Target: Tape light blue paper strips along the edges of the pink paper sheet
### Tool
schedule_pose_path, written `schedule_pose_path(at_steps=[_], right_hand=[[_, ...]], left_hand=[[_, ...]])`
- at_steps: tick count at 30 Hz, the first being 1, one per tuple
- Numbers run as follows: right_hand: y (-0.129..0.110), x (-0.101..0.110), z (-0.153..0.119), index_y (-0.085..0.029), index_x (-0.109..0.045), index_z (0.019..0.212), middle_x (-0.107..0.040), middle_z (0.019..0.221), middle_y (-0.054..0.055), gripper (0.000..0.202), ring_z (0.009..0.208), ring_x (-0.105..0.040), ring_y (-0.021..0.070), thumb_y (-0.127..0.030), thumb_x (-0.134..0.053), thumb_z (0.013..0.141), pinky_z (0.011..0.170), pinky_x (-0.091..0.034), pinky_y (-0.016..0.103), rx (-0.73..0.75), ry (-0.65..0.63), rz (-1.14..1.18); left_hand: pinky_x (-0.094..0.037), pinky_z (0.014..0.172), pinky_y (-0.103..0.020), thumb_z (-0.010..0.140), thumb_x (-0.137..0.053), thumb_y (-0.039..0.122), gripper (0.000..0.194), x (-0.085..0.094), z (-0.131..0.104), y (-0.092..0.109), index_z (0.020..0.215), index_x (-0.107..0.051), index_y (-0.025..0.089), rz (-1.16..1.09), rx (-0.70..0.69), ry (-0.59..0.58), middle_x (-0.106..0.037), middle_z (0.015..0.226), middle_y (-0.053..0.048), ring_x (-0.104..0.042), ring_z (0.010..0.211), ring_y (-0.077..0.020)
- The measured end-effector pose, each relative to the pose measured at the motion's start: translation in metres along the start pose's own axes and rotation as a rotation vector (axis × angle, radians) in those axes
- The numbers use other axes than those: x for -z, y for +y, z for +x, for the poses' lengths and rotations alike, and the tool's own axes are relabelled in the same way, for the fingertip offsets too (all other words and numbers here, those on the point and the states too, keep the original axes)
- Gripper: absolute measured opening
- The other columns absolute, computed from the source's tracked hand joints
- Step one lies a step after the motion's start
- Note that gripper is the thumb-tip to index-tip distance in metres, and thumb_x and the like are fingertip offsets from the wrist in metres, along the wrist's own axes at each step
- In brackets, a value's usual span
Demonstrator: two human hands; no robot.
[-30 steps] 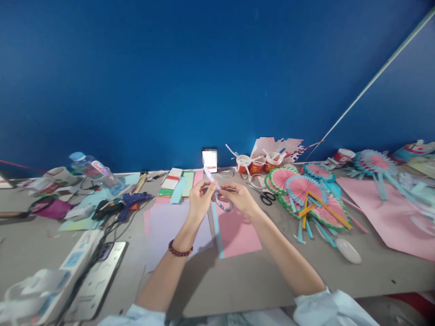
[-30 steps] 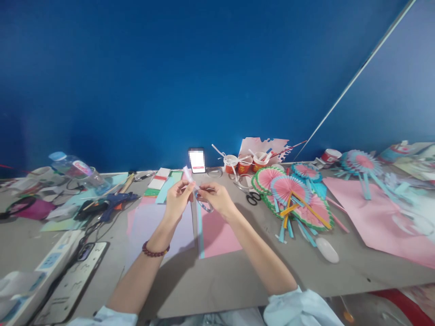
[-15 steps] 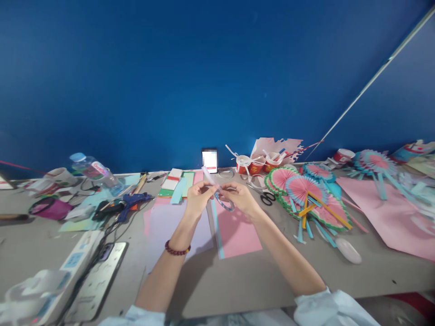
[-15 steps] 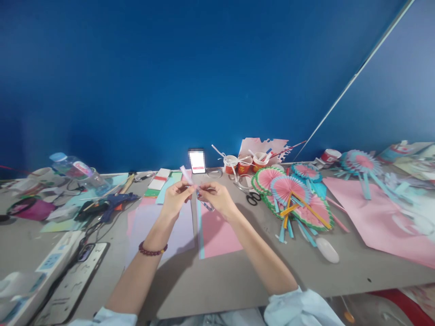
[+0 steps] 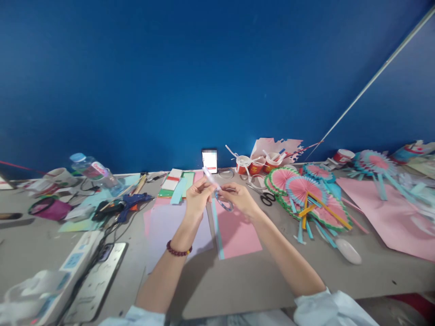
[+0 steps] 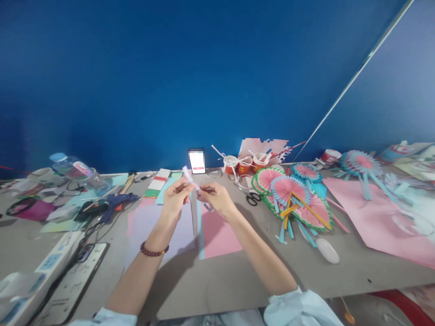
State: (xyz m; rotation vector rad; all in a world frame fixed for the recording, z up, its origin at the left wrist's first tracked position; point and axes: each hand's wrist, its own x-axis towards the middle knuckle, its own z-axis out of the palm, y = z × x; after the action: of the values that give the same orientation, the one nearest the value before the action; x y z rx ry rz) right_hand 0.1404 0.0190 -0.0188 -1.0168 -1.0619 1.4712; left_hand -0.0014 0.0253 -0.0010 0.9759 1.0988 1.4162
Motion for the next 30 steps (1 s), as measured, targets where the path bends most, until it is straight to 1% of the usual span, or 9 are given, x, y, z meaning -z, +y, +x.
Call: schedule_pose_path(at_steps=[4,6,8,11,13,18,23,26,30], right_hand=[[-0.003,0.001,-0.001,-0.016,-0.064,0.079,-0.068,0.07,0.001,0.036,0.072,-0.068,0.0188,-0.037,-0.081,0.056,0.081,-0.054,0.038,0.016,0.018,-0.002],[-0.006,0.0,-0.002,-0.016,-0.063,0.078,-0.067,0.07,0.001,0.036,0.073,-0.067,0.0181,-0.036,-0.081,0.054,0.081,-0.054,0.038,0.032,0.011,0.015],[-0.008,-0.001,-0.003,-0.017,-0.062,0.078,-0.066,0.071,0.0,0.034,0.073,-0.066,0.017,-0.034,-0.08,0.055,0.08,-0.054,0.037,0.045,0.003,0.027],[-0.011,-0.003,-0.004,-0.018,-0.059,0.08,-0.061,0.077,-0.002,0.032,0.073,-0.065,0.0142,-0.031,-0.079,0.058,0.076,-0.055,0.033,0.078,0.009,0.015],[-0.011,-0.004,-0.004,-0.019,-0.057,0.08,-0.057,0.081,-0.003,0.033,0.071,-0.063,0.0122,-0.03,-0.079,0.058,0.073,-0.055,0.031,0.1,0.016,0.006],[-0.008,-0.006,-0.003,-0.019,-0.054,0.079,-0.052,0.079,-0.004,0.036,0.066,-0.062,0.0106,-0.036,-0.079,0.059,0.068,-0.057,0.031,0.101,0.015,0.004],[-0.006,-0.004,-0.002,-0.019,-0.054,0.086,-0.06,0.077,-0.002,0.038,0.063,-0.065,0.0141,-0.039,-0.077,0.063,0.061,-0.055,0.029,0.06,-0.007,-0.015],[-0.004,-0.002,-0.002,-0.018,-0.056,0.093,-0.065,0.071,0.0,0.04,0.059,-0.065,0.0142,-0.041,-0.074,0.066,0.059,-0.053,0.028,0.013,-0.054,-0.021],[-0.002,0.0,-0.001,-0.018,-0.059,0.098,-0.067,0.065,0.001,0.041,0.056,-0.062,0.0133,-0.043,-0.072,0.068,0.054,-0.048,0.025,-0.01,-0.092,-0.038]], left_hand=[[-0.029,0.035,-0.019,0.059,-0.077,0.037,0.05,0.003,0.003,-0.002,0.103,-0.067,0.015,0.052,-0.038,-0.064,-0.063,0.062,0.0,-0.044,0.039,-0.0056],[-0.031,0.036,-0.019,0.06,-0.076,0.039,0.044,0.005,0.004,-0.001,0.096,-0.069,0.015,0.12,-0.048,-0.126,-0.063,0.06,0.0,-0.048,0.042,-0.0075],[-0.032,0.038,-0.019,0.059,-0.076,0.038,0.035,0.006,0.004,-0.001,0.084,-0.071,0.015,0.191,-0.05,-0.166,-0.06,0.055,0.0,-0.049,0.043,-0.0085],[-0.033,0.04,-0.019,0.06,-0.076,0.039,0.027,0.005,0.002,-0.001,0.067,-0.068,0.014,0.245,-0.077,-0.147,-0.055,0.047,0.001,-0.047,0.043,-0.0087],[-0.033,0.041,-0.019,0.064,-0.074,0.04,0.026,0.003,0.001,-0.003,0.062,-0.066,0.014,0.255,-0.102,-0.127,-0.055,0.046,0.001,-0.047,0.044,-0.0083],[-0.031,0.041,-0.021,0.068,-0.072,0.04,0.026,0.002,-0.001,-0.006,0.063,-0.066,0.015,0.199,-0.123,-0.086,-0.054,0.045,0.002,-0.043,0.041,-0.0073],[-0.031,0.041,-0.021,0.065,-0.074,0.038,0.024,0.0,-0.002,-0.007,0.064,-0.068,0.015,0.068,-0.064,-0.081,-0.055,0.044,0.002,-0.044,0.04,-0.0075],[-0.031,0.041,-0.021,0.063,-0.076,0.036,0.022,0.0,-0.002,-0.004,0.066,-0.069,0.015,0.006,-0.013,-0.068,-0.054,0.043,0.003,-0.043,0.039,-0.0068],[-0.033,0.042,-0.02,0.061,-0.077,0.036,0.025,0.002,-0.001,0.001,0.07,-0.07,0.014,-0.024,0.037,-0.071,-0.055,0.043,0.002,-0.046,0.04,-0.0073]])
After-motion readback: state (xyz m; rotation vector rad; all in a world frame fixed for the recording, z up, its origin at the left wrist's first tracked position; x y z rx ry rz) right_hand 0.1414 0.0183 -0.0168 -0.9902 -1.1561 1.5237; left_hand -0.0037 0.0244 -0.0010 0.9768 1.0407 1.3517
